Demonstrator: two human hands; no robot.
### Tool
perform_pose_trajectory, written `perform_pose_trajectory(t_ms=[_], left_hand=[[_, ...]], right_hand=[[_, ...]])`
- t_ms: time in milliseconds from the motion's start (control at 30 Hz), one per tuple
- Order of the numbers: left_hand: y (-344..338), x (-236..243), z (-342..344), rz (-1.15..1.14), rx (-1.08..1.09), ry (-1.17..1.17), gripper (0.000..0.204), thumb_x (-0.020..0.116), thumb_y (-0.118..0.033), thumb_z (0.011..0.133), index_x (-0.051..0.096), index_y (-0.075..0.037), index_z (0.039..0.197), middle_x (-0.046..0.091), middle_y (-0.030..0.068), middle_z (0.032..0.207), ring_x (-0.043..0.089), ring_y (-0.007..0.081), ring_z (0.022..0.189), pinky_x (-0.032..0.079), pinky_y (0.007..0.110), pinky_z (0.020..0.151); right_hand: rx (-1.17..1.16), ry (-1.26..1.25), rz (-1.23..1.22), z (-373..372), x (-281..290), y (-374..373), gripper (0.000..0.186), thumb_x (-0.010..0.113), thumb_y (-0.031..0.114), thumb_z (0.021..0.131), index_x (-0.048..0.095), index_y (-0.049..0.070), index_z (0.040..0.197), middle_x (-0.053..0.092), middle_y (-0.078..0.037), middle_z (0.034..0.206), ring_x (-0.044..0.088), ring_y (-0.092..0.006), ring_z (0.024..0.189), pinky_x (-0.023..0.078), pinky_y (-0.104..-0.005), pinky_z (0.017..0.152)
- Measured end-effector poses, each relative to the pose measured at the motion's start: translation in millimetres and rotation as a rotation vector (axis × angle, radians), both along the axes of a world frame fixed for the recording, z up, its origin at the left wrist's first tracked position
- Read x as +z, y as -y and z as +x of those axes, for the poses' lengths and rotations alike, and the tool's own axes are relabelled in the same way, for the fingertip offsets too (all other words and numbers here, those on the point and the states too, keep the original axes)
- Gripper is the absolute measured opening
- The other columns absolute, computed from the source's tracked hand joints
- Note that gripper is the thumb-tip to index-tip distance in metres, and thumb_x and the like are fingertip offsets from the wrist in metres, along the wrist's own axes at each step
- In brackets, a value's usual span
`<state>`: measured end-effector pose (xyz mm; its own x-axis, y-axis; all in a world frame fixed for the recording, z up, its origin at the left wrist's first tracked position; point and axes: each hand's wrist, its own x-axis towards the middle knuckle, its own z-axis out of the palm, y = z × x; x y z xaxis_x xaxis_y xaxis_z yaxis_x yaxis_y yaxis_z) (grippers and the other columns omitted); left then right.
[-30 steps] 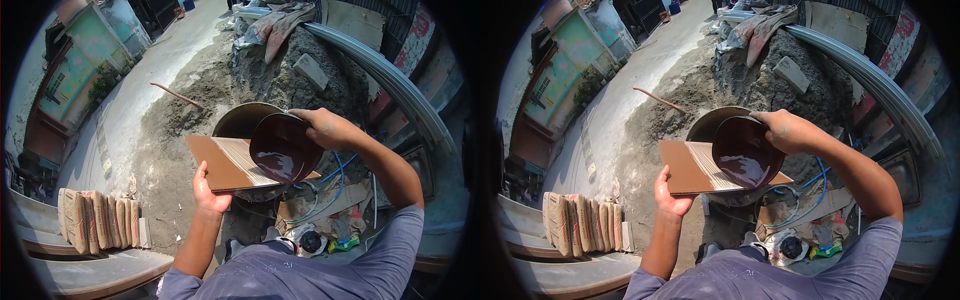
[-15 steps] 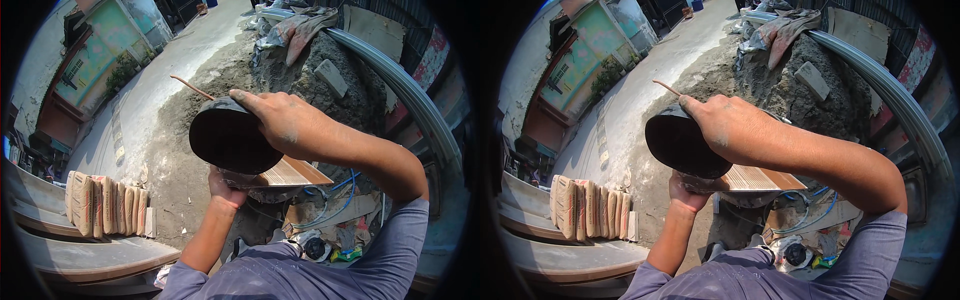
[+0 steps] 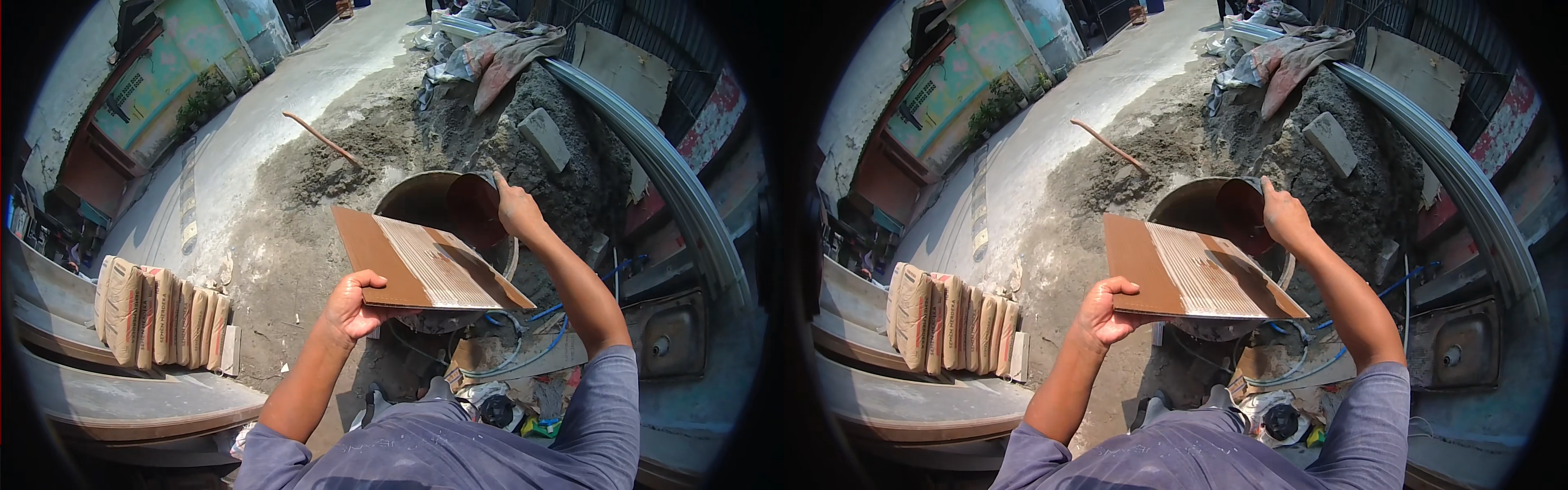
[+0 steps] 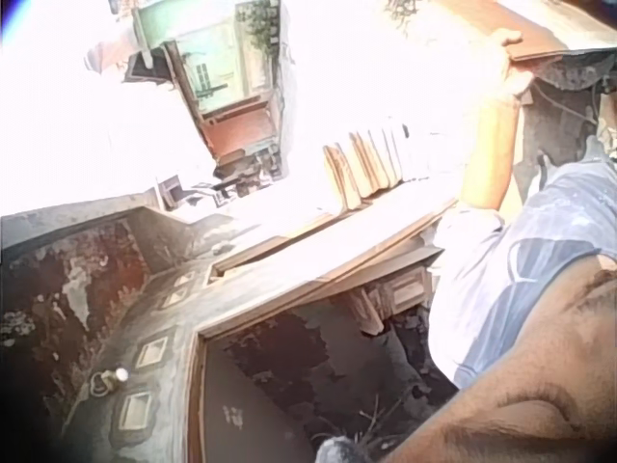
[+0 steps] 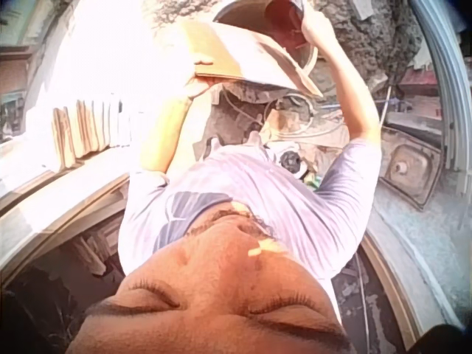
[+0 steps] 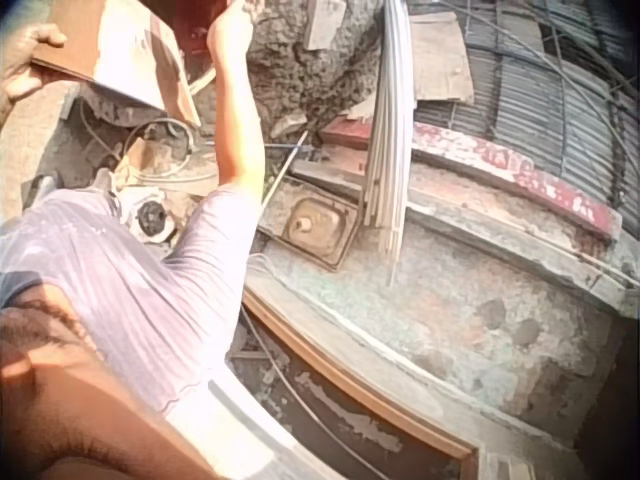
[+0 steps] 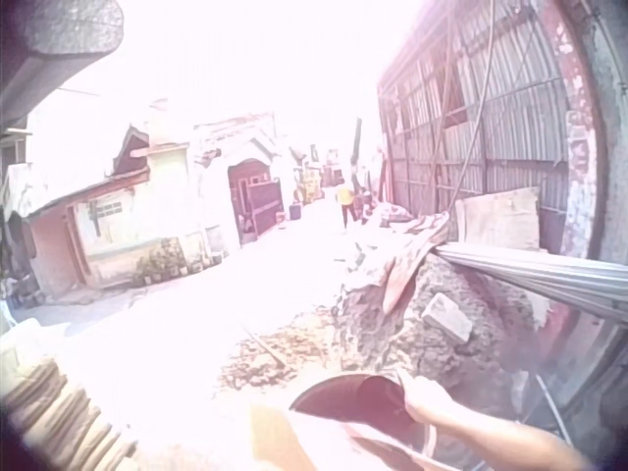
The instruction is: The person pours water onto a tile from a bowl, carries the tile into a room, and applies mortar from a bucket onto the back of the tile using a trowel.
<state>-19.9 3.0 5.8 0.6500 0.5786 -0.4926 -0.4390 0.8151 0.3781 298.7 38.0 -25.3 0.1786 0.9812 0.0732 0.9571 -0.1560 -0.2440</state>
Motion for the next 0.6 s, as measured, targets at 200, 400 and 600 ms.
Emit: perform_pose_trajectory(t_ms=[200,400,600], left_hand=[[25.4,3.5,-31.6,0.069,0.082,-0.018,0.043,0.044,-0.001,0.074,0.036,0.009,0.115,0.048,0.0236,0.109,0.052,0.0379,0.098,0.043,0.054,0.086],[61.5,34.6,-46.9,0.128,0.228,-0.003,0.028,0.046,0.003,0.074,0.045,0.005,0.102,0.053,0.0139,0.095,0.058,0.0261,0.086,0.048,0.045,0.080],[104.8,72.8,-102.1,0.136,0.484,0.097,0.025,0.048,0.002,0.073,0.047,0.002,0.098,0.054,0.0098,0.088,0.058,0.0204,0.079,0.048,0.036,0.076]], right_hand=[[-0.251,-0.315,-0.185,1.9,-76.1,-40.7,0.037,0.038,-0.002,0.076,0.043,-0.002,0.113,0.057,-0.028,0.096,0.060,-0.0403,0.081,0.053,-0.0413,0.060],[0.034,-0.232,-0.158,58.1,-109.4,-35.6,0.075,0.051,0.035,0.085,0.008,-0.002,0.136,0.042,-0.030,0.122,0.046,-0.0365,0.111,0.042,-0.0390,0.089],[0.442,-0.631,-0.495,-47.8,11.1,5.3,0.061,0.033,0.052,0.089,0.022,0.017,0.138,0.036,-0.017,0.134,0.052,-0.0178,0.087,0.042,-0.0257,0.072]])
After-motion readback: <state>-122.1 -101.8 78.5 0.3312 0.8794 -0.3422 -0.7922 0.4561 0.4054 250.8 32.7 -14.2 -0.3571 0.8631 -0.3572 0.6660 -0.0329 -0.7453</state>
